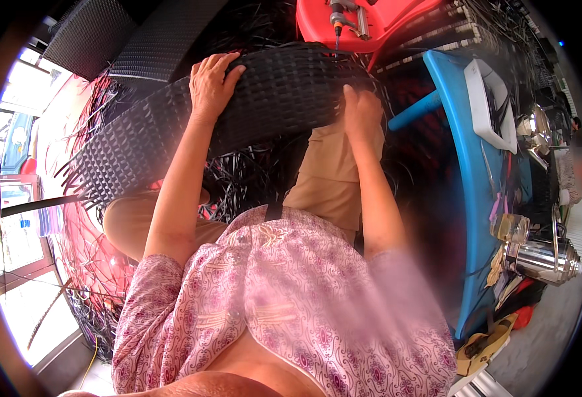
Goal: The person sits on the floor and weaves a black synthetic mat by hand, interlacing strips of material. They adjust the weave and trim excess strands using shears. The person works on a single mat throughout the clip.
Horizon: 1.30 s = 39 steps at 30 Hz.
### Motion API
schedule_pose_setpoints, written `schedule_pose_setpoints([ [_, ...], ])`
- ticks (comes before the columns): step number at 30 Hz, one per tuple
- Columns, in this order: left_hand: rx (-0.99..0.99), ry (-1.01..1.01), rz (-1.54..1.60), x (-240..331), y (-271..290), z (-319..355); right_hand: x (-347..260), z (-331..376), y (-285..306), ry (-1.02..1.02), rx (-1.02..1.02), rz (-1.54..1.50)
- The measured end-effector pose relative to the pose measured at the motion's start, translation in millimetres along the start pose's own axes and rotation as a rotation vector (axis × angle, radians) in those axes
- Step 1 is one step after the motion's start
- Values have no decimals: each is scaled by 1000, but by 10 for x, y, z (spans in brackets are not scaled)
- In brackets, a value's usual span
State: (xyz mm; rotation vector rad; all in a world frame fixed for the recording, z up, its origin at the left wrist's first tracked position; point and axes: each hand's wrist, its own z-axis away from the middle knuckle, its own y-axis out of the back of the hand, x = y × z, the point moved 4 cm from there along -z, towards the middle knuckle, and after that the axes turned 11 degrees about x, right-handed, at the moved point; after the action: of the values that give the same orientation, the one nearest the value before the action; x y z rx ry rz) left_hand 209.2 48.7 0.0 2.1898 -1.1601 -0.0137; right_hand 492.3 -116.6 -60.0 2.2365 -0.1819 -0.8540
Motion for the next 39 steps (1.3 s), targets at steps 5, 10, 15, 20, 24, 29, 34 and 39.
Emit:
schedule_pose_setpoints([
  [5,-63,54,1,80,46,16,400,-40,40,-169,247,-274],
  [10,-305,140,-9,-12,8,-78,-165,-105,369,188,513,-213],
  [15,-688,328,178,-115,-89,-286,-1306,-263,121,611,105,-383],
  [20,-678,339,227,-172,-139,-356,-1596,-426,-421,738,-171,-214],
  [24,-756,386,179,-174,-88,-429,-1638,-574,-523,661,-440,-161],
  [29,-782,474,378,-294,-210,-351,-1723,-698,-568,505,-710,-194],
  [34,-820,425,399,-311,-298,-405,-1772,-749,-580,547,-749,-223],
  [39,-810,366,451,-412,-347,-337,-1730,-759,-887,472,-949,-375],
])
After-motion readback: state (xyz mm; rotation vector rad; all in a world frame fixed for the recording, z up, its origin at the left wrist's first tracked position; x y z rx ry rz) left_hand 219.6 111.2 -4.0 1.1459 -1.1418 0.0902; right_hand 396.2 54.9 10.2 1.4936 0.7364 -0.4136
